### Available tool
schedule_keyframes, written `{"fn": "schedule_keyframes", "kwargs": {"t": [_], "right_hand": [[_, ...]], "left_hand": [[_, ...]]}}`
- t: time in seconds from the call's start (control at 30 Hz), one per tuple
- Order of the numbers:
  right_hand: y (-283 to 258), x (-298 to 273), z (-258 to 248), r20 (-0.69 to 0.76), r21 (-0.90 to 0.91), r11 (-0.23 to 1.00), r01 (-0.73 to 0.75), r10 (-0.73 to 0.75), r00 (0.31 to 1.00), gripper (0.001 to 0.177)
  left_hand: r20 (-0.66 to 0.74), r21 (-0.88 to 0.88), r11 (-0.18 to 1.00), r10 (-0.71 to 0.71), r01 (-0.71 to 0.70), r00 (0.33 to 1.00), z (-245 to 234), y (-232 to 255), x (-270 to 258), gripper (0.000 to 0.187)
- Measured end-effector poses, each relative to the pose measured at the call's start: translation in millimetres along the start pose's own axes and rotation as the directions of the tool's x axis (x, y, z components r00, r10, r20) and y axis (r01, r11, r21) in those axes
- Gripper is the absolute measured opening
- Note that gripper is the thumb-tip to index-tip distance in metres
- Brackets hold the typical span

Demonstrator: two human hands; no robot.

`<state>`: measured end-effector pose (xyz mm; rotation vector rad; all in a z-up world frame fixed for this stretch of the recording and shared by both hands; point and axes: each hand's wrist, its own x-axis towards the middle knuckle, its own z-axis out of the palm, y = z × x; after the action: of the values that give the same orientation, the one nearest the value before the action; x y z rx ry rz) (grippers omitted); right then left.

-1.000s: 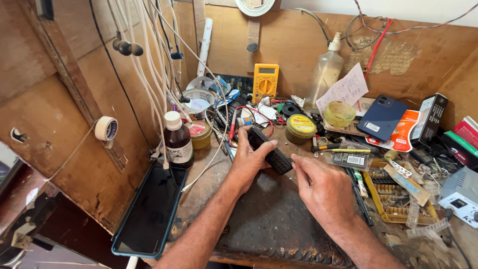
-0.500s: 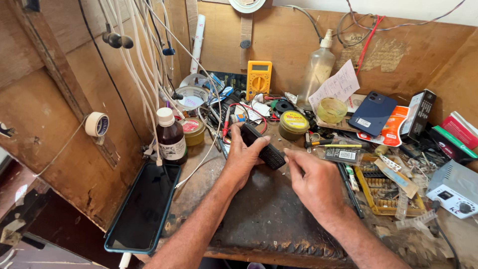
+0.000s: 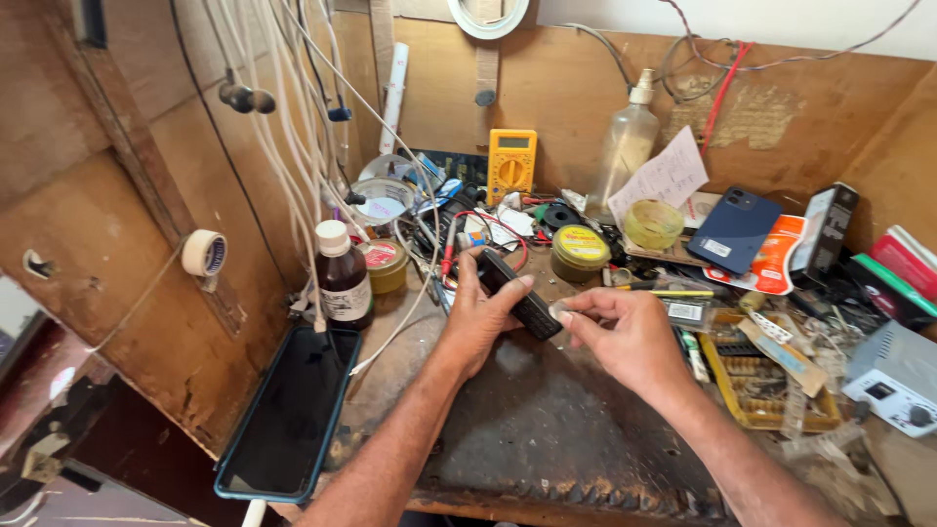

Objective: The person holds a black feature phone, removes the back cover, and uses a small tool to pry and separate the phone's casing. They then use a cotton swab to clean the internal components and the edges of the device.

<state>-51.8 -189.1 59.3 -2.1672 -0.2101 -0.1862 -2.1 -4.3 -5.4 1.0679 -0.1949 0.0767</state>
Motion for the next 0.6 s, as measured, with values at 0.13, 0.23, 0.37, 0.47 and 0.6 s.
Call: {"fn": "schedule_keyframes", "kwargs": {"t": [0.13, 0.23, 0.37, 0.47, 0.6], "right_hand": [[-0.6, -14.6, 6.9, -0.139, -0.28, 0.878, 0.388, -0.436, 0.889, 0.019], [-6.1, -21.0, 10.5, -0.137, -0.445, 0.763, 0.469, -0.575, 0.806, 0.016], [-9.7, -23.8, 17.4, -0.138, -0.529, 0.724, 0.442, -0.588, 0.797, 0.016], [-4.3, -17.4, 13.6, -0.159, -0.342, 0.862, 0.374, -0.446, 0.881, 0.017], [3.2, 2.4, 8.7, -0.061, 0.041, 0.985, 0.168, -0.165, 0.984, 0.017]], "left_hand": [[-0.011, 0.068, 0.997, 0.025, -0.024, 1.0, -1.5, -1.7, 0.5, 0.067], [-0.031, 0.096, 0.995, 0.011, -0.008, 0.999, 0.8, -1.1, 0.6, 0.066], [-0.028, 0.086, 0.996, 0.039, -0.036, 0.999, 0.7, -1.7, -2.0, 0.065], [-0.02, 0.064, 0.997, 0.043, -0.042, 0.999, 0.0, -2.1, -2.0, 0.063], [-0.01, 0.032, 0.999, 0.011, -0.011, 1.0, -0.2, -0.9, -1.5, 0.063]]}}
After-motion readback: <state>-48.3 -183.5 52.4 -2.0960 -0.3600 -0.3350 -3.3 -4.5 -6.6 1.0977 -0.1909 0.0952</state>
